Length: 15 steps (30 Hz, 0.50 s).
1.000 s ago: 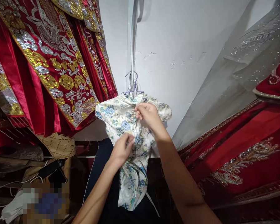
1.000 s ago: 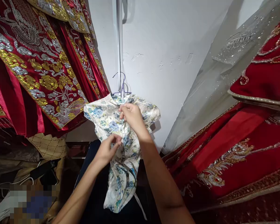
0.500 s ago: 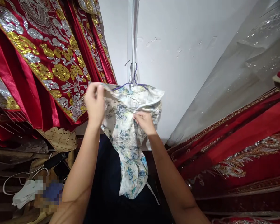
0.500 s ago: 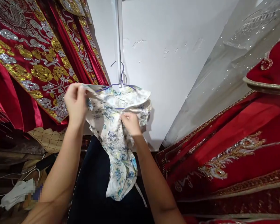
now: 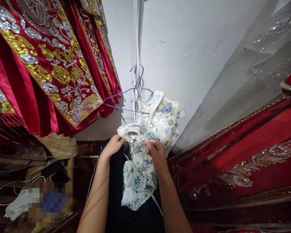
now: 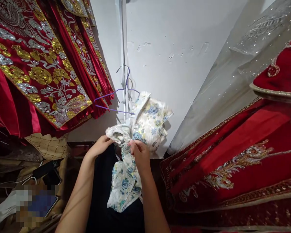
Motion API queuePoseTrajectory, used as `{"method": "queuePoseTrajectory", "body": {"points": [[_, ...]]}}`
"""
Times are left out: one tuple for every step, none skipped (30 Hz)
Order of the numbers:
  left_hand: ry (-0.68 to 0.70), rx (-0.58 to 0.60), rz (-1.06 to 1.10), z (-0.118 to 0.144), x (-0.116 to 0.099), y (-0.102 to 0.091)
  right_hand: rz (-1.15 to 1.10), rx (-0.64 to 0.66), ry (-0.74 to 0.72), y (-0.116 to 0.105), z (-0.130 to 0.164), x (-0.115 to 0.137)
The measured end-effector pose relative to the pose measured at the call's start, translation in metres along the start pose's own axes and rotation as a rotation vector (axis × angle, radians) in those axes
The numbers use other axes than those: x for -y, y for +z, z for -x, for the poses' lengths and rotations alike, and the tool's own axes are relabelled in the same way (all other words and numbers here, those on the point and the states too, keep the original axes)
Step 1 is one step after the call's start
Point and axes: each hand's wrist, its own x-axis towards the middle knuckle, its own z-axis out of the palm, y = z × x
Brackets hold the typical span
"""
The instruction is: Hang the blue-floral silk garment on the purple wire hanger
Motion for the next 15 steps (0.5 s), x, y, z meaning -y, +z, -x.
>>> {"method": "queuePoseTrajectory", "body": {"points": [[0.057,0.047,-0.057,-0.001,-0.01,0.003,0.016,-0.02,-0.015,-0.006,-0.001,0.001],[0.127,0.088,-0.102,-0.001,-0.021,0.006,0.038,-0.068,-0.044,-0.01,-0.003,0.001],[0.202,0.12,-0.123,0.0,-0.033,0.009,0.068,-0.135,-0.081,-0.014,-0.004,0.003],[0.268,0.14,-0.113,0.002,-0.044,0.014,0.101,-0.207,-0.12,-0.017,-0.007,0.004],[0.316,0.153,-0.077,0.005,-0.055,0.02,0.13,-0.271,-0.157,-0.019,-0.01,0.007],[0.348,0.173,-0.047,0.008,-0.064,0.027,0.148,-0.292,-0.187,-0.02,-0.013,0.01],[0.372,0.202,-0.034,0.012,-0.072,0.034,0.149,-0.255,-0.204,-0.019,-0.016,0.014],[0.392,0.23,-0.036,0.016,-0.078,0.042,0.134,-0.162,-0.204,-0.018,-0.019,0.019],[0.412,0.249,-0.046,0.018,-0.082,0.049,0.106,-0.035,-0.193,-0.015,-0.022,0.023],[0.432,0.255,-0.06,0.02,-0.086,0.055,0.076,0.094,-0.178,-0.013,-0.024,0.027],[0.455,0.246,-0.073,0.02,-0.088,0.059,0.056,0.218,-0.154,-0.01,-0.025,0.031],[0.482,0.223,-0.083,0.019,-0.089,0.061,0.054,0.326,-0.124,-0.007,-0.026,0.033],[0.508,0.196,-0.094,0.017,-0.089,0.062,0.074,0.406,-0.096,-0.005,-0.026,0.036],[0.52,0.181,-0.106,0.015,-0.088,0.06,0.11,0.466,-0.069,-0.005,-0.027,0.038],[0.511,0.191,-0.12,0.013,-0.086,0.057,0.146,0.475,-0.054,-0.005,-0.027,0.041]]}}
